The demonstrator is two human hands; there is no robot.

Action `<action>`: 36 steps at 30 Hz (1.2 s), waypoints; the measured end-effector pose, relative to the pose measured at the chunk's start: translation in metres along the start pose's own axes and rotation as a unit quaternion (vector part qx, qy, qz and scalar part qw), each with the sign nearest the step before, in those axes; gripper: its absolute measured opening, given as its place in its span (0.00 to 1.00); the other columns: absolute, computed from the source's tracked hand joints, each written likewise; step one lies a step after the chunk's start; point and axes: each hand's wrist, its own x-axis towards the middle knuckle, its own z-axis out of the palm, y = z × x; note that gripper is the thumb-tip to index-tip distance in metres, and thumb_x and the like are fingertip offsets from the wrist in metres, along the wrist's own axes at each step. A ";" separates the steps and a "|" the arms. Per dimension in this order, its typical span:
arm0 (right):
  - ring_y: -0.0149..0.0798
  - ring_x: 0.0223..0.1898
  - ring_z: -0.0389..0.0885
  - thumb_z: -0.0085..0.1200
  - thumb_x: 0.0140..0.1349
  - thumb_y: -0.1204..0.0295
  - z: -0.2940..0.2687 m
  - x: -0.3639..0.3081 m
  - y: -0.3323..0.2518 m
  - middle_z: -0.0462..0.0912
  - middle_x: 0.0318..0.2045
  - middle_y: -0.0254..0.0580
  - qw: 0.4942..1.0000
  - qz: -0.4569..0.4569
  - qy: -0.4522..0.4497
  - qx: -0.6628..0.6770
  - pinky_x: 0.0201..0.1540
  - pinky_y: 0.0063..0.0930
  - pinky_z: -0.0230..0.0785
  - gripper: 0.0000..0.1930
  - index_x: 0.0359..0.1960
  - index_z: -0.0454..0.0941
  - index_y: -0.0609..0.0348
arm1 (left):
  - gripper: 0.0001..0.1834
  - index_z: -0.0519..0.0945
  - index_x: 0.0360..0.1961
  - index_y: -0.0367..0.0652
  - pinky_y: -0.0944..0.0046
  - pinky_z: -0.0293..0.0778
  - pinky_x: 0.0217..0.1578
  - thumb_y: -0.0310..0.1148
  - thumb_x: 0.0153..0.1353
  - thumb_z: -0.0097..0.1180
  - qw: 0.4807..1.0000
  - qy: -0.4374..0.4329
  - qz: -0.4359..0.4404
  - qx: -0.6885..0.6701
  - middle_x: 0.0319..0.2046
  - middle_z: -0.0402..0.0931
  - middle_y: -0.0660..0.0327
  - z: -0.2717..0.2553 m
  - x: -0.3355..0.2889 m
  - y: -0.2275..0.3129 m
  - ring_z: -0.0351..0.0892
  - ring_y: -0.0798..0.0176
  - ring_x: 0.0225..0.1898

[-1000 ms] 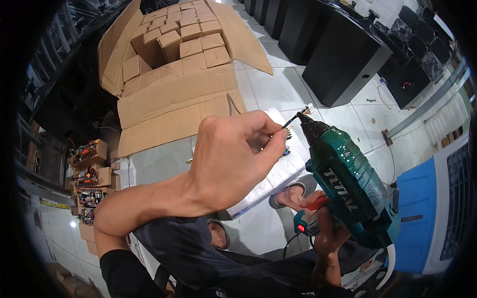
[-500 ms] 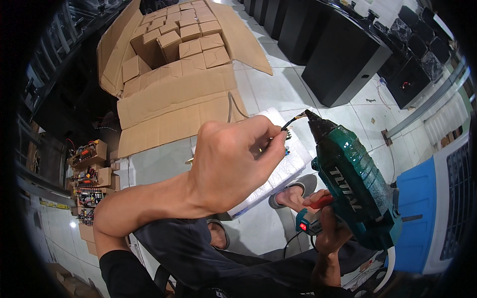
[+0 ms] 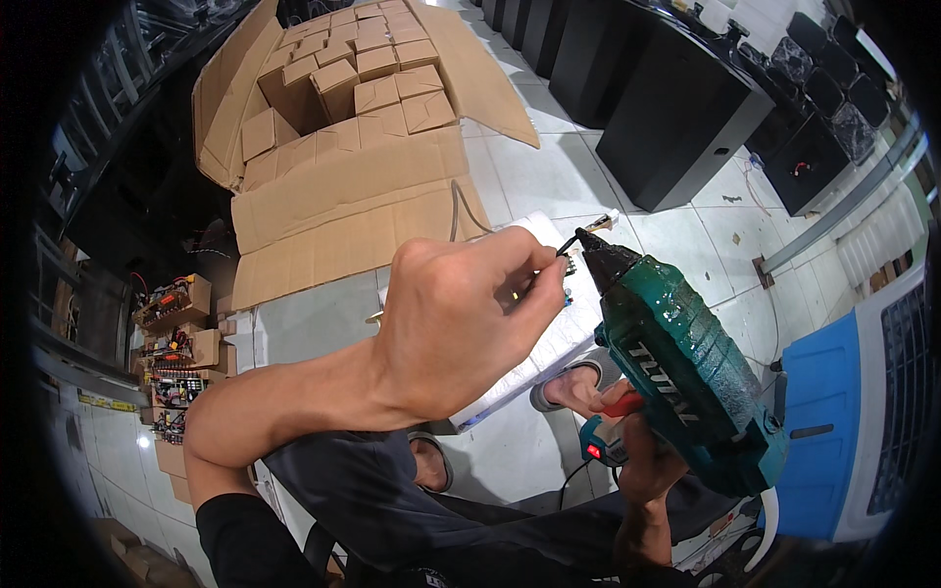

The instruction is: The person sits on the floor and uses a soldering iron to attach wires to a circuit board. They then place the board into a cardboard box.

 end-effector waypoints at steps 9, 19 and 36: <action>0.45 0.34 0.83 0.46 0.68 0.75 -0.006 -0.007 0.019 0.82 0.33 0.54 0.974 -0.090 0.047 -0.201 0.41 0.40 0.78 0.11 0.43 0.73 0.75 | 0.05 0.84 0.30 0.30 0.75 0.73 0.22 0.22 0.59 0.65 1.000 0.005 -0.013 -0.012 0.20 0.84 0.58 0.000 0.001 0.001 0.80 0.75 0.21; 0.45 0.34 0.84 0.46 0.68 0.74 -0.006 -0.004 0.014 0.82 0.33 0.55 0.993 -0.059 0.038 -0.099 0.40 0.40 0.79 0.11 0.40 0.75 0.74 | 0.05 0.84 0.32 0.29 0.75 0.74 0.23 0.22 0.60 0.64 0.999 0.001 -0.034 -0.026 0.21 0.84 0.59 0.001 0.000 0.000 0.80 0.76 0.23; 0.46 0.35 0.84 0.48 0.69 0.72 -0.006 -0.006 0.017 0.82 0.34 0.55 0.996 -0.051 0.059 -0.050 0.42 0.44 0.80 0.13 0.42 0.75 0.75 | 0.08 0.85 0.36 0.27 0.75 0.73 0.23 0.25 0.64 0.62 0.995 -0.037 -0.069 -0.066 0.23 0.84 0.59 0.001 0.000 0.001 0.79 0.76 0.24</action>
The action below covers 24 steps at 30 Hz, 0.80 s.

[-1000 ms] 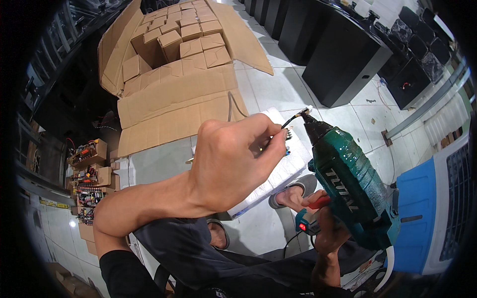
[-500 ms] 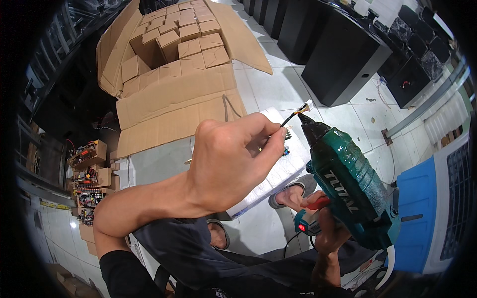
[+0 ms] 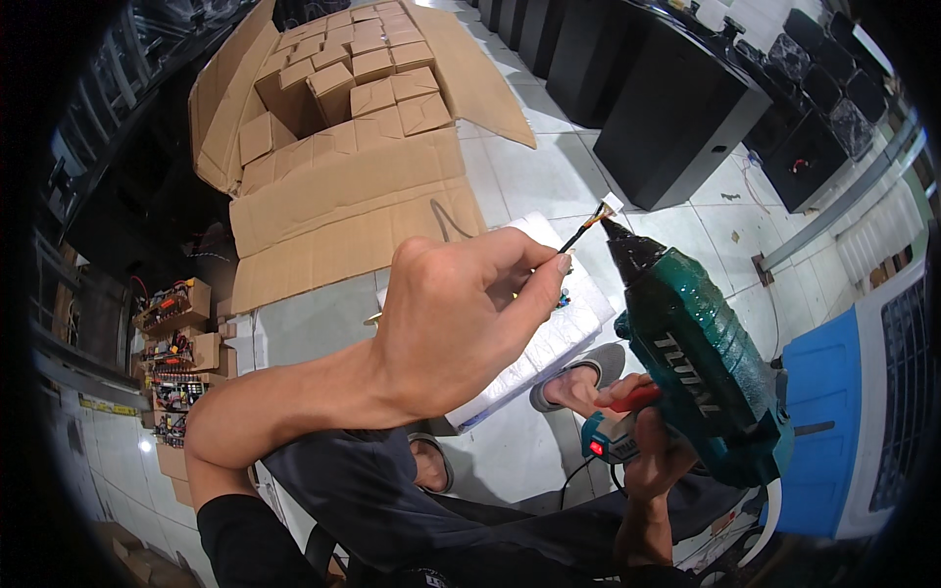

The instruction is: The person sits on the floor and uses a soldering iron to attach wires to a circuit board. They then place the board into a cardboard box.

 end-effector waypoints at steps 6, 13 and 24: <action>0.47 0.35 0.84 0.49 0.69 0.72 0.005 0.005 -0.006 0.82 0.34 0.55 0.998 -0.004 -0.021 0.055 0.42 0.44 0.80 0.13 0.43 0.75 0.75 | 0.08 0.85 0.37 0.28 0.75 0.73 0.23 0.25 0.65 0.62 1.000 0.003 -0.001 -0.008 0.23 0.83 0.59 0.001 0.001 0.000 0.79 0.76 0.24; 0.46 0.34 0.84 0.48 0.69 0.72 0.000 0.000 -0.002 0.82 0.33 0.56 1.000 0.021 0.002 0.018 0.42 0.44 0.82 0.14 0.46 0.73 0.75 | 0.08 0.85 0.37 0.28 0.75 0.73 0.23 0.26 0.65 0.62 1.000 0.004 -0.002 -0.021 0.22 0.83 0.60 0.001 0.000 0.000 0.78 0.76 0.23; 0.46 0.34 0.85 0.48 0.69 0.72 -0.005 -0.002 0.009 0.82 0.34 0.55 1.000 -0.010 0.010 -0.015 0.41 0.43 0.81 0.13 0.45 0.73 0.75 | 0.08 0.85 0.38 0.28 0.75 0.72 0.22 0.26 0.66 0.61 1.000 -0.003 -0.013 -0.027 0.21 0.83 0.60 0.002 0.001 0.001 0.78 0.76 0.23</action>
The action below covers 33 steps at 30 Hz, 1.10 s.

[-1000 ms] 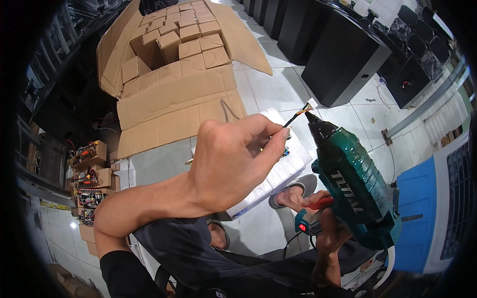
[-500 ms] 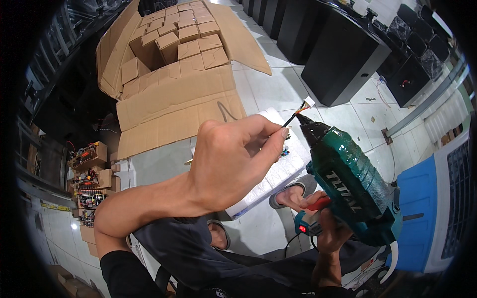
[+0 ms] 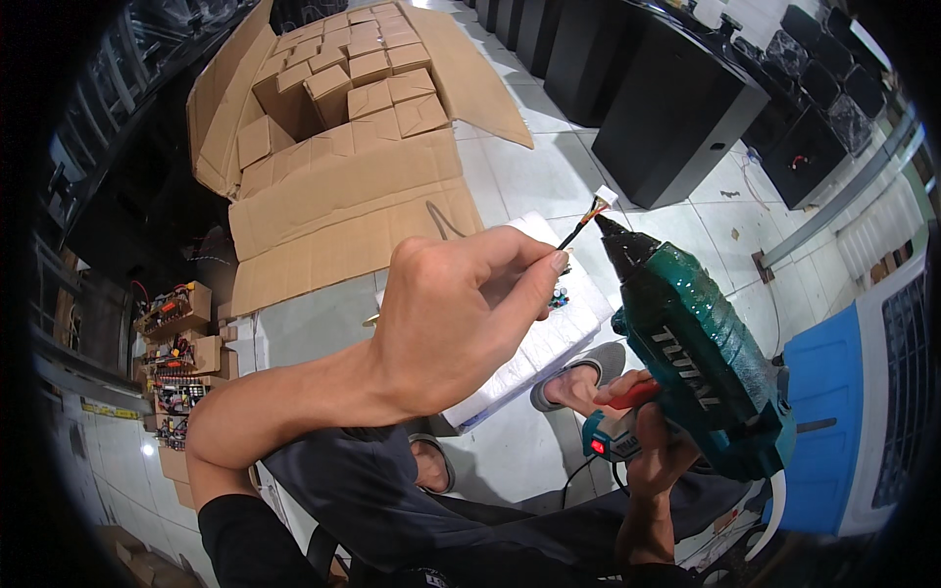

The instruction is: The person sits on the floor and uses a soldering iron to attach wires to a circuit board. They then place the board into a cardboard box.

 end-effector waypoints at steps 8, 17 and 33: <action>0.46 0.34 0.85 0.47 0.70 0.73 0.004 0.006 -0.012 0.82 0.34 0.55 0.998 0.018 -0.032 0.048 0.41 0.44 0.81 0.12 0.44 0.74 0.75 | 0.08 0.85 0.38 0.29 0.75 0.70 0.21 0.25 0.67 0.60 1.000 -0.002 0.000 0.003 0.21 0.82 0.61 0.000 0.000 -0.001 0.77 0.77 0.22; 0.46 0.35 0.85 0.48 0.70 0.72 0.006 0.008 -0.012 0.82 0.33 0.54 0.997 -0.007 -0.031 0.068 0.42 0.46 0.81 0.13 0.45 0.74 0.75 | 0.09 0.84 0.40 0.29 0.76 0.69 0.21 0.26 0.68 0.59 1.000 -0.013 -0.024 -0.009 0.22 0.82 0.61 -0.001 0.000 0.001 0.76 0.77 0.22; 0.42 0.39 0.84 0.50 0.65 0.80 -0.002 0.012 -0.014 0.84 0.38 0.50 0.995 -0.010 -0.047 0.084 0.46 0.37 0.77 0.13 0.49 0.77 0.71 | 0.11 0.83 0.43 0.28 0.75 0.76 0.26 0.28 0.70 0.57 0.989 -0.043 -0.128 -0.051 0.26 0.82 0.59 -0.003 0.002 0.008 0.79 0.74 0.26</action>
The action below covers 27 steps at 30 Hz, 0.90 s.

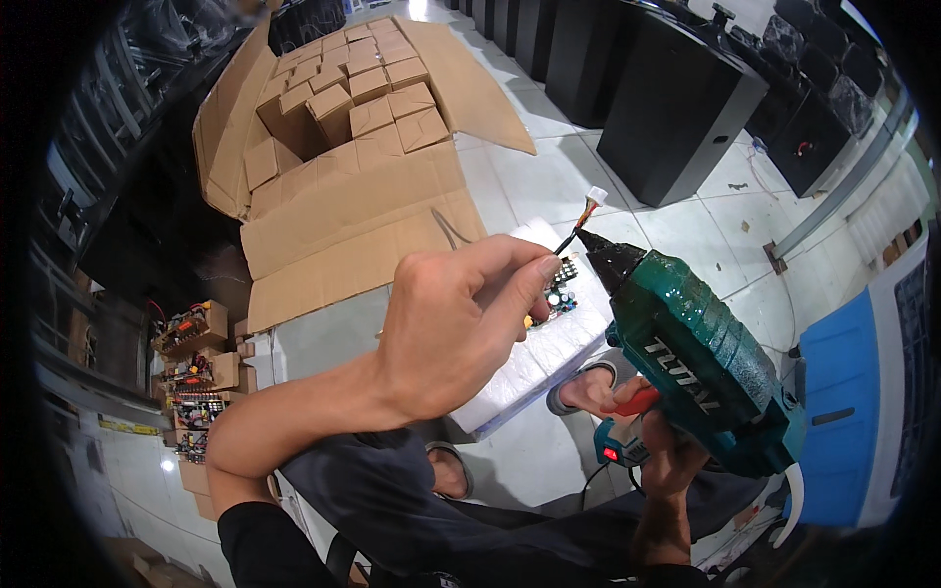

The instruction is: The person sits on the floor and uses a soldering iron to attach wires to a circuit board. They then place the board into a cardboard box.

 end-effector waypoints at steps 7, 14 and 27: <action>0.45 0.38 0.83 0.53 0.68 0.65 0.001 -0.004 -0.006 0.83 0.35 0.51 0.997 0.056 0.044 -0.024 0.44 0.41 0.76 0.19 0.48 0.75 0.74 | 0.11 0.82 0.44 0.28 0.73 0.78 0.29 0.28 0.72 0.55 1.000 -0.025 0.001 -0.012 0.27 0.82 0.58 -0.001 0.001 0.001 0.80 0.72 0.28; 0.46 0.38 0.83 0.53 0.66 0.67 0.006 -0.006 -0.005 0.83 0.35 0.52 0.994 0.091 0.042 0.046 0.46 0.42 0.76 0.18 0.49 0.75 0.73 | 0.11 0.81 0.43 0.28 0.71 0.78 0.30 0.29 0.73 0.53 0.998 -0.020 -0.030 -0.057 0.27 0.80 0.58 0.003 0.002 0.002 0.80 0.70 0.27; 0.43 0.41 0.84 0.53 0.67 0.76 -0.006 -0.004 -0.003 0.84 0.39 0.50 0.996 0.075 -0.010 0.045 0.47 0.40 0.79 0.11 0.49 0.78 0.68 | 0.14 0.79 0.42 0.29 0.70 0.77 0.30 0.32 0.75 0.49 0.994 -0.054 -0.026 -0.093 0.26 0.79 0.59 0.000 0.005 -0.002 0.78 0.70 0.27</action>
